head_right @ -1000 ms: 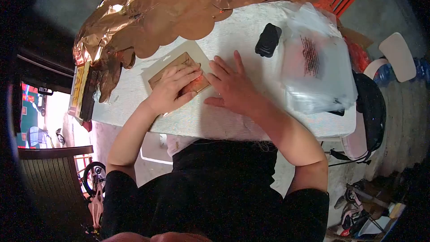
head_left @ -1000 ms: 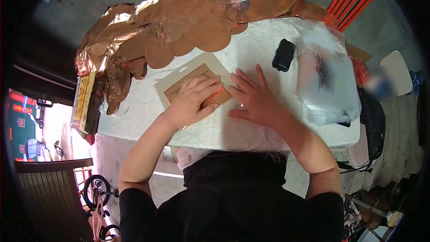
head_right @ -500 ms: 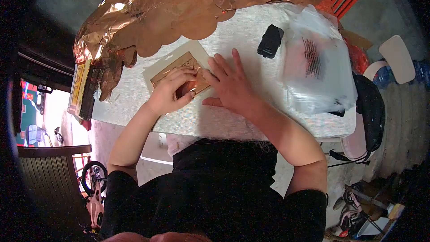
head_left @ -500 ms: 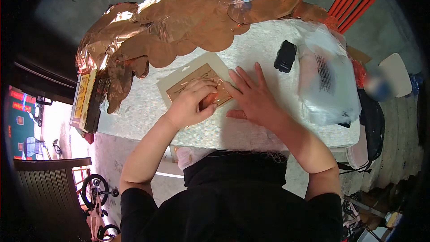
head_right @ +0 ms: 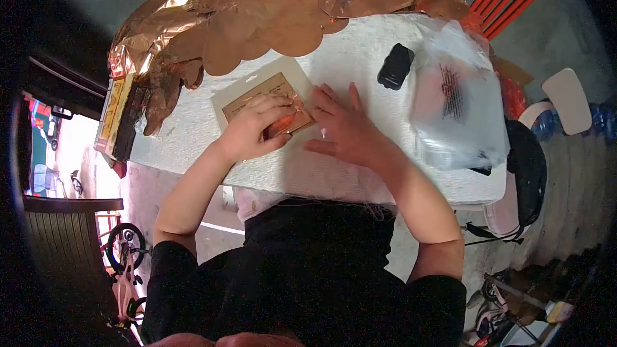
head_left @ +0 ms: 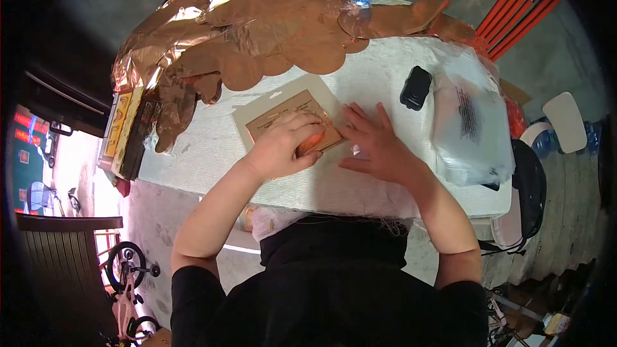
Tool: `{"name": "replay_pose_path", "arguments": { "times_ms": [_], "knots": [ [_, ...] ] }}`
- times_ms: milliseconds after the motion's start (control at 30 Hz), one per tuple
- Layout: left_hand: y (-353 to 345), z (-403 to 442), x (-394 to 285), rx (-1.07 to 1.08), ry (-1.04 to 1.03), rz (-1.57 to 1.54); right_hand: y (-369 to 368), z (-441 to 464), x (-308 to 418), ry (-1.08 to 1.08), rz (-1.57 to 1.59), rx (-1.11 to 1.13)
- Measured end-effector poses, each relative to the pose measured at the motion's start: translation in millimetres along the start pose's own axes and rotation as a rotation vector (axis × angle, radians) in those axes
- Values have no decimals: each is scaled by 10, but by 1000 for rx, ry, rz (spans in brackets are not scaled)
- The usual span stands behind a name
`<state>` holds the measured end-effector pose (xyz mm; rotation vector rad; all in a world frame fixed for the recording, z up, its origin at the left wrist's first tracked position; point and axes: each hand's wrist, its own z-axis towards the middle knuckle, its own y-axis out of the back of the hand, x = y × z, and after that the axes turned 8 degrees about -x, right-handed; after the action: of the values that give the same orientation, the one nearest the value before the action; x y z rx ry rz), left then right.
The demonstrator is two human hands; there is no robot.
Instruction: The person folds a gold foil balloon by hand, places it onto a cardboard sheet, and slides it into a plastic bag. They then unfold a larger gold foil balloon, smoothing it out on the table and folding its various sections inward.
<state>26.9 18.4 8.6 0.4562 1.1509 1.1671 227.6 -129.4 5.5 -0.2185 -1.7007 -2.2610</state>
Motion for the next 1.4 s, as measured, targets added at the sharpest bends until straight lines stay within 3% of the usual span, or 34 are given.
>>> {"name": "replay_pose_path", "arguments": {
  "times_ms": [167,467,633,700,767,900,1000,1067,1167,1400],
  "knots": [
    [61,20,-30,79,-10,64,10,-82,-161,-55,187,-143],
    [59,-70,-62,61,-43,169,-141,49,-91,109,45,-357],
    [238,-224,-78,6,-12,100,23,-11,-3,125,102,-345],
    [365,-383,-91,37,103,123,24,-35,86,139,122,-355],
    [407,-512,-90,43,127,134,-41,-54,226,139,380,-215],
    [362,-630,9,39,165,98,-277,46,526,250,383,-269],
    [374,-632,31,68,177,84,-308,93,660,207,289,-203],
    [374,-642,52,71,174,96,-306,108,682,127,249,-31],
    [365,-666,52,93,166,111,-296,184,660,247,337,-111],
    [366,-674,62,113,156,126,-384,294,712,278,360,-49]
  ]
}}
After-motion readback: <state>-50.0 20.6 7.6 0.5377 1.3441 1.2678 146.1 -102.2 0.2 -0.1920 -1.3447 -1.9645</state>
